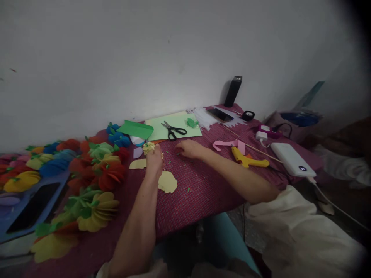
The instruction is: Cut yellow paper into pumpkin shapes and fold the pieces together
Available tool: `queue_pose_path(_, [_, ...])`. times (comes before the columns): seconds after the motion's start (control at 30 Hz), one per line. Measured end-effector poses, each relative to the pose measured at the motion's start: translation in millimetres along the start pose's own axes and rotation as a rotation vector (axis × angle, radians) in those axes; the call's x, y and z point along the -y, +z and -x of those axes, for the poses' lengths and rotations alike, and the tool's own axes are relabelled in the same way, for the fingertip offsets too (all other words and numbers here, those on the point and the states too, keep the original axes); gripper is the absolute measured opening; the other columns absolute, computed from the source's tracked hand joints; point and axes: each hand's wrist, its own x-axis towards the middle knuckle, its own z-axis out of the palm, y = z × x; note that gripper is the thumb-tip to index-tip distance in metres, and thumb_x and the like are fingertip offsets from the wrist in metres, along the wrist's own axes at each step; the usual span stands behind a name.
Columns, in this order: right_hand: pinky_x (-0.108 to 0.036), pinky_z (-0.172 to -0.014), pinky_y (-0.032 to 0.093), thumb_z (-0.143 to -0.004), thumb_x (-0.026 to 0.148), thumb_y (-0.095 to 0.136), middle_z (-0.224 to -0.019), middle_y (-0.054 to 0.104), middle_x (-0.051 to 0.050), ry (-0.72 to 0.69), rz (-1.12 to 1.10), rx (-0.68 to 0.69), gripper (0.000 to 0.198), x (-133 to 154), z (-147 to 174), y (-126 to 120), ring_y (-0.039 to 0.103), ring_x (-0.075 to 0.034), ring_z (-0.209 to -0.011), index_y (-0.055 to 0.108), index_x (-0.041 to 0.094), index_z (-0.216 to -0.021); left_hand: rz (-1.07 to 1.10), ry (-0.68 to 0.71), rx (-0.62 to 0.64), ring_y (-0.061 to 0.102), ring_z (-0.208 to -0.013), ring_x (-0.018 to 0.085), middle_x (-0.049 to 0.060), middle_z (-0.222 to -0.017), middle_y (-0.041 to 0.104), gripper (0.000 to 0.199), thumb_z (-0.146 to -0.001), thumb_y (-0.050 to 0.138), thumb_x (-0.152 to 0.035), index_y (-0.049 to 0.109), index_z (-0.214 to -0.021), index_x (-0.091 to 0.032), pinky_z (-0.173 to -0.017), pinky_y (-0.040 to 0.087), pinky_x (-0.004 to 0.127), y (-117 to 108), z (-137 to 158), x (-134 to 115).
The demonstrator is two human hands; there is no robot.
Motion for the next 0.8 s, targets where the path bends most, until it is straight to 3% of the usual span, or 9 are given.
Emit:
queue_pose_path(0.2, [-0.027,-0.071,0.04,-0.074,0.014,0.049,-0.085,0.067,-0.015,0.039,0.019,0.012,0.022,6,-11,15,0.058,-0.023,-0.082,0.067,0.006,-0.085,0.002,-0.051,0.064,0.026,-0.025,0.004,-0.008,-0.036,0.035,0.033,-0.074,0.048,-0.044,0.036,-0.056,-0.02,-0.028,0.018,0.016,4,4,2])
queue_pose_path(0.4, [-0.017,-0.061,0.038,-0.086,0.022,0.036,-0.085,0.066,-0.002,-0.047,-0.075,-0.037,0.03,11,8,-8,0.057,-0.01,-0.071,0.063,0.014,-0.097,0.013,-0.119,0.116,0.038,-0.03,0.006,-0.006,-0.04,0.044,0.03,-0.073,0.051,-0.042,0.042,-0.059,-0.017,-0.032,0.026,0.016,6,5,6])
queue_pose_path(0.5, [-0.018,-0.066,0.038,-0.087,0.023,0.038,-0.087,0.065,-0.001,-0.085,-0.08,-0.084,0.028,35,20,-6,0.055,-0.01,-0.075,0.063,0.017,-0.098,0.044,-0.132,0.145,0.045,-0.037,0.007,-0.004,-0.046,0.048,0.028,-0.072,0.051,-0.042,0.045,-0.063,-0.016,-0.038,0.032,0.018,11,7,10])
queue_pose_path(0.67, [-0.037,-0.084,0.033,-0.084,0.018,0.039,-0.109,0.055,-0.016,-0.045,0.006,-0.203,0.027,68,37,3,0.043,-0.025,-0.104,0.064,0.008,-0.091,0.028,-0.067,0.085,0.041,-0.039,0.008,-0.006,-0.046,0.043,0.028,-0.071,0.052,-0.043,0.045,-0.061,-0.018,-0.041,0.031,0.02,17,9,21])
queue_pose_path(0.73, [-0.036,-0.086,0.033,-0.085,0.021,0.04,-0.113,0.053,-0.015,-0.132,0.008,-0.162,0.027,64,44,-3,0.044,-0.024,-0.104,0.063,0.01,-0.096,0.001,-0.046,0.079,0.039,-0.039,0.008,-0.006,-0.044,0.041,0.028,-0.07,0.053,-0.043,0.045,-0.059,-0.019,-0.04,0.028,0.02,16,8,24])
queue_pose_path(0.8, [-0.028,-0.085,0.035,-0.087,0.022,0.038,-0.108,0.058,-0.009,-0.245,-0.059,-0.04,0.028,48,51,-11,0.049,-0.017,-0.099,0.059,0.014,-0.104,-0.025,-0.036,0.084,0.036,-0.037,0.008,-0.007,-0.041,0.039,0.029,-0.07,0.053,-0.044,0.043,-0.057,-0.02,-0.038,0.025,0.02,14,6,24])
